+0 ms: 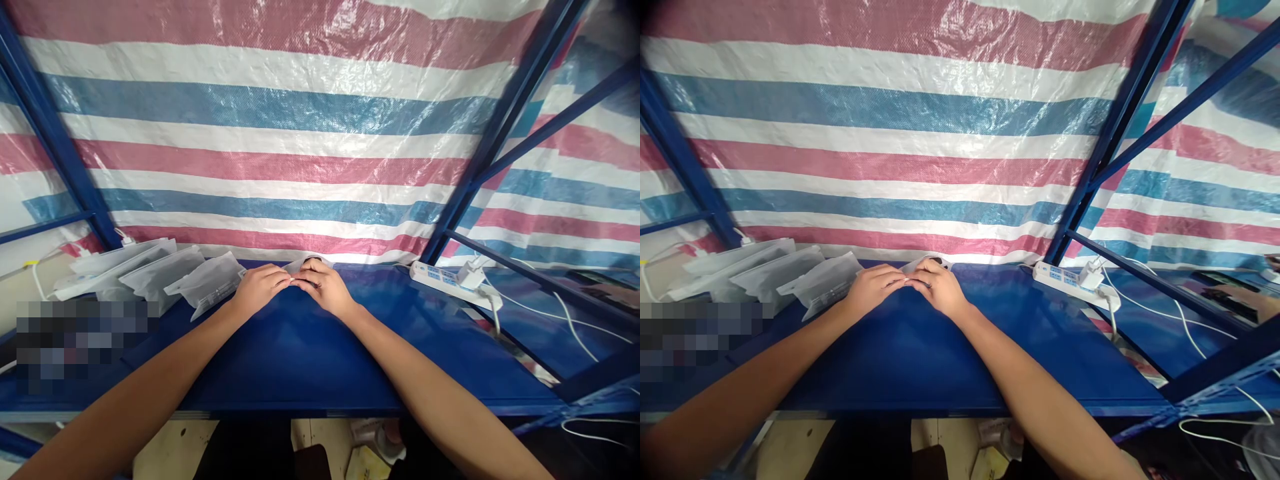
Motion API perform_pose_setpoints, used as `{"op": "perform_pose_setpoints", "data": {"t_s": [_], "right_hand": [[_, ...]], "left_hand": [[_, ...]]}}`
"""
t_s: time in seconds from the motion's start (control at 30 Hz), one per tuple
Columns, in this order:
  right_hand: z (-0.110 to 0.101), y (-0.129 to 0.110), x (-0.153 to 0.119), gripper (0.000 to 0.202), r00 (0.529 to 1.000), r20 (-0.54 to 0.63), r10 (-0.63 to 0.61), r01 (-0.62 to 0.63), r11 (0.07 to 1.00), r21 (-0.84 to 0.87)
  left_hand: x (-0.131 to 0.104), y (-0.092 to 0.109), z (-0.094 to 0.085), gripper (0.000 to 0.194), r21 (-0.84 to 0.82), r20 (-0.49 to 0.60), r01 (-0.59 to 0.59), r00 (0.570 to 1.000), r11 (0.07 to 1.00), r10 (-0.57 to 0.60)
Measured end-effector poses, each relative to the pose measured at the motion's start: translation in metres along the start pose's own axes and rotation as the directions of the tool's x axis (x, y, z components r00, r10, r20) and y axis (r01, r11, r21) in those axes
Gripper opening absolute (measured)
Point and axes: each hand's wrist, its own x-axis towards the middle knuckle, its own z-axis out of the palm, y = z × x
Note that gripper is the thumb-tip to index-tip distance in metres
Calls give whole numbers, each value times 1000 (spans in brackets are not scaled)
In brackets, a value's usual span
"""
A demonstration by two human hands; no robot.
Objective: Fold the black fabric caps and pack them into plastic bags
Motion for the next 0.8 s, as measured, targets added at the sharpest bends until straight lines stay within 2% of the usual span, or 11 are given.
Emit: {"op": "perform_pose_setpoints", "data": {"t_s": [0.07,0.13,0.3,0.43,0.5,0.63,0.8], "right_hand": [[-4,1,0,23,1000,11,-20,21,999,-47],[-9,1,2,24,999,29,-34,37,993,-113],[-21,7,9,24,998,31,-54,60,975,-214],[-36,24,8,26,999,32,4,4,966,-260],[-47,35,4,28,996,26,80,-69,956,-285],[-63,56,-5,28,980,-1,200,-193,941,-279],[-59,64,-10,24,974,-28,223,-225,966,-127]], "left_hand": [[0,0,-1,24,-21,15,-37,999,999,38],[0,2,-2,25,-65,-8,-17,1000,998,16],[6,16,-5,21,-186,-65,176,979,967,-191],[10,22,-11,20,-277,-88,278,946,920,-312],[9,18,-12,19,-311,-120,334,915,890,-385],[3,3,-9,23,-375,-173,484,801,791,-573],[-2,-10,-1,27,-436,-131,557,738,707,-662]]}}
